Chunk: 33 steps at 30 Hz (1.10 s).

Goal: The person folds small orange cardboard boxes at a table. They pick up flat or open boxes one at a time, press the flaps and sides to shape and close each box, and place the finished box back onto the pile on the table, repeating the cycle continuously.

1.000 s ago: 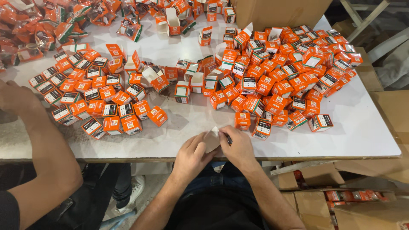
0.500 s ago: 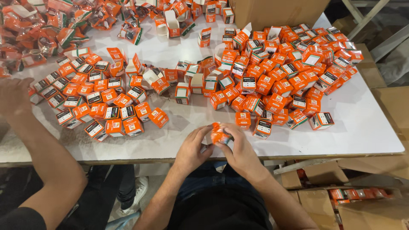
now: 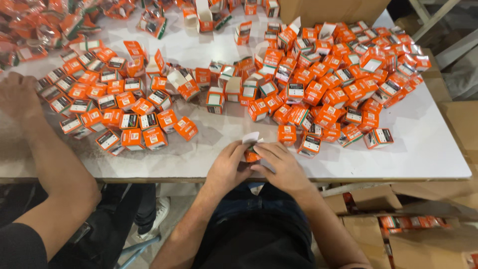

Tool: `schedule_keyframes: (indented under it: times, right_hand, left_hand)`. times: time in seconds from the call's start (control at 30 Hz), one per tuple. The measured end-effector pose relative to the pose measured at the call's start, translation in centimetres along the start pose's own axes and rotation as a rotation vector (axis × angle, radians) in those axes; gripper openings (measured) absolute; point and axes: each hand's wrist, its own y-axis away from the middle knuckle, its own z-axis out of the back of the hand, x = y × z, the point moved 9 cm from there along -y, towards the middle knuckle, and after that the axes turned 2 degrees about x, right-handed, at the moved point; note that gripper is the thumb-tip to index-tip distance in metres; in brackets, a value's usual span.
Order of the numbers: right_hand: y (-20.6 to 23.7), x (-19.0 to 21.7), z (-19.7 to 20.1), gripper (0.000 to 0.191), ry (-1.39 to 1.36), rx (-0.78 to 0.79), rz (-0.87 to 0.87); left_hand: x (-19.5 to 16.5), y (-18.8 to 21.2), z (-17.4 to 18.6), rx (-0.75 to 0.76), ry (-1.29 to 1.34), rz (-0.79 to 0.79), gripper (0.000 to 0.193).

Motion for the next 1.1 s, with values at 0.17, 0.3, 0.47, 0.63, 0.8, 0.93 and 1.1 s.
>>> schedule_keyframes:
  times: [0.17, 0.3, 0.47, 0.63, 0.8, 0.93, 1.1]
  right_hand:
    - [1.1, -2.5, -0.7, 0.025, -0.012, 0.064, -0.106]
    - [1.8, -5.5, -2.7, 0.02, -0.049, 0.036, -0.39]
    - [1.0, -2.3, -1.7, 0.022, 0.151, -0.112, -0.132]
    - [0.4, -0.1, -1.2, 0.03, 0.243, -0.086, -0.078]
    - [0.9, 0.0, -1.5, 0.035, 0.305, -0.063, -0.124]
    - [2.3, -1.5, -1.6, 0.035, 0.036, -0.169, -0.303]
    - [2.7, -2.5, -1.9, 0.04, -0.012, -0.198, -0.365]
  left_hand:
    - [-0.4, 0.4, -0.3, 0.028, -0.075, -0.06, 0.064]
    - [-0.3, 0.7, -0.2, 0.041, -0.035, -0.066, 0.054]
    - [-0.1, 0.6, -0.2, 0.015, -0.076, -0.057, 0.043]
    - [-0.2, 1.2, 0.6, -0.095, -0.102, -0.008, 0.051]
    - [-3.1, 1.2, 1.4, -0.137, -0.187, -0.238, 0.052]
    - [-3.8, 0.5, 1.8, -0.111, -0.193, -0.263, 0.048]
    - [-3.4, 0.7, 2.2, -0.109, -0.168, -0.231, 0.045]
